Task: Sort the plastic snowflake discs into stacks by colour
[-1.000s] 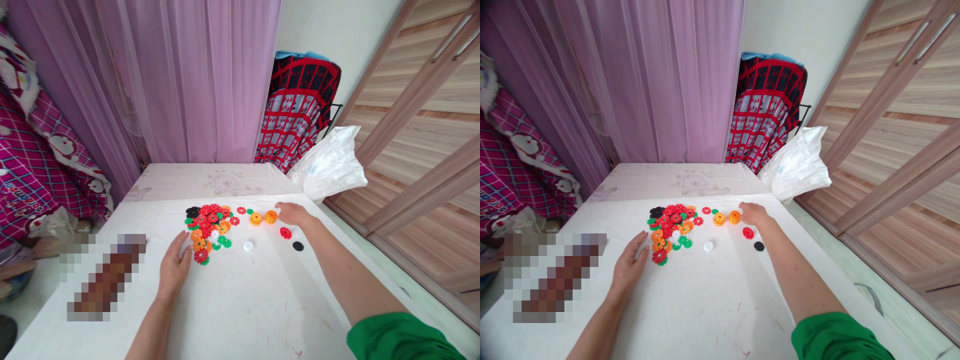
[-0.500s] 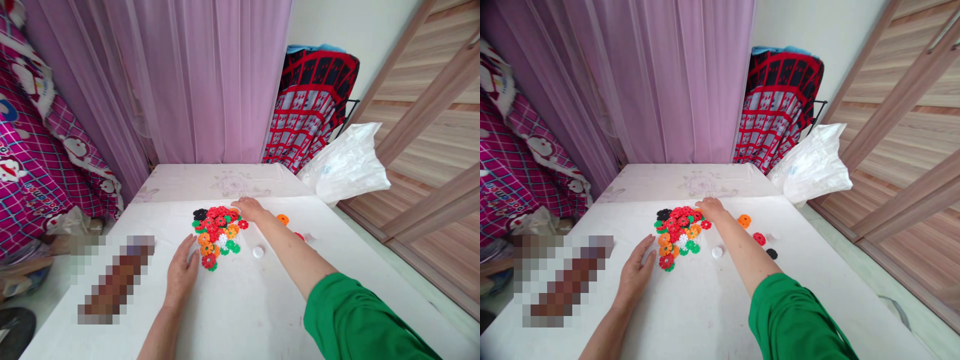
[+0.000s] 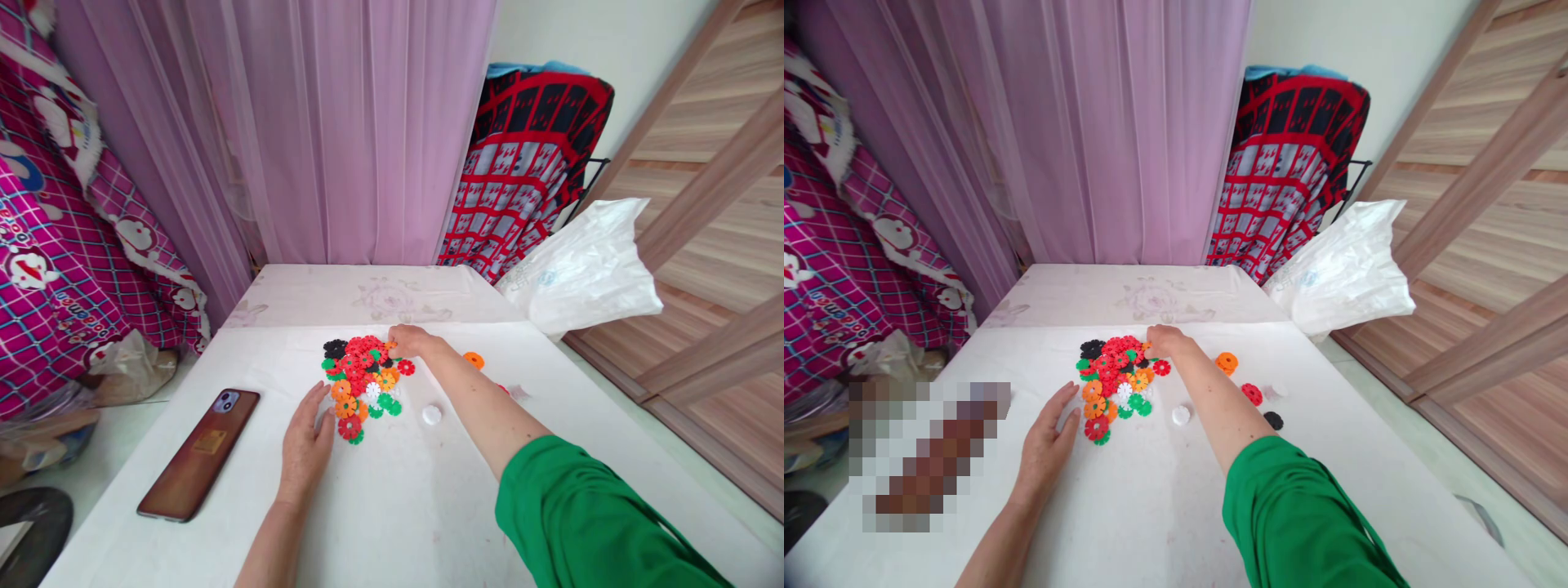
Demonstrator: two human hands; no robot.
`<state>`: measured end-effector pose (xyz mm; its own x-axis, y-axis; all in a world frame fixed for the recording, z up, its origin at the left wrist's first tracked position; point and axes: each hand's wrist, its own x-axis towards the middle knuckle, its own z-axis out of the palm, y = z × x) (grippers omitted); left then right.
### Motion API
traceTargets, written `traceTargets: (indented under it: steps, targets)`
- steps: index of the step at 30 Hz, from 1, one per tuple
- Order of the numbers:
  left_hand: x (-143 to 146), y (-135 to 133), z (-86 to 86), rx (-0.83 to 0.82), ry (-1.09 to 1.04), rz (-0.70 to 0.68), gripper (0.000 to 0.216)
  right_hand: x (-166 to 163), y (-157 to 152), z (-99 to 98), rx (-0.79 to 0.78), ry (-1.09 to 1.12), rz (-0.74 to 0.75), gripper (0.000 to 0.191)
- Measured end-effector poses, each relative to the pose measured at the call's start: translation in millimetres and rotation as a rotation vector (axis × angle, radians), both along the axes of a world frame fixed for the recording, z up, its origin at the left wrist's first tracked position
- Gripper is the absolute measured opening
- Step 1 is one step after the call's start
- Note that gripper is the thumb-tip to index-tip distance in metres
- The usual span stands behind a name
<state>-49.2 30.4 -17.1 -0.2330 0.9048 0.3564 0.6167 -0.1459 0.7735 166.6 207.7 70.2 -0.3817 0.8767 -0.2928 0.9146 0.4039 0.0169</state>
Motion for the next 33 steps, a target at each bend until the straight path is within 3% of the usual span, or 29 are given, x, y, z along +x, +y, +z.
traceTargets:
  steps: [7, 16, 23, 33]
  targets:
    - [-1.0, 2.8, -1.9, 0.000, -0.017, -0.002, 0.037, 19.8, -6.1, 12.1, 0.074, 0.057, -0.117, 0.049]
    - [-1.1, 1.7, 4.7, -0.051, -0.040, -0.016, 0.041, 125.9, -36.4, 45.4, 0.111, 0.040, -0.325, 0.040]
    - [-2.2, 2.8, 6.0, -0.034, -0.048, -0.010, 0.039, 149.6, -61.2, 36.7, 0.087, 0.036, -0.350, 0.037]
    - [-2.9, 3.4, 5.8, -0.051, -0.031, 0.004, 0.041, 156.3, -62.9, 26.4, 0.084, 0.038, -0.349, 0.036]
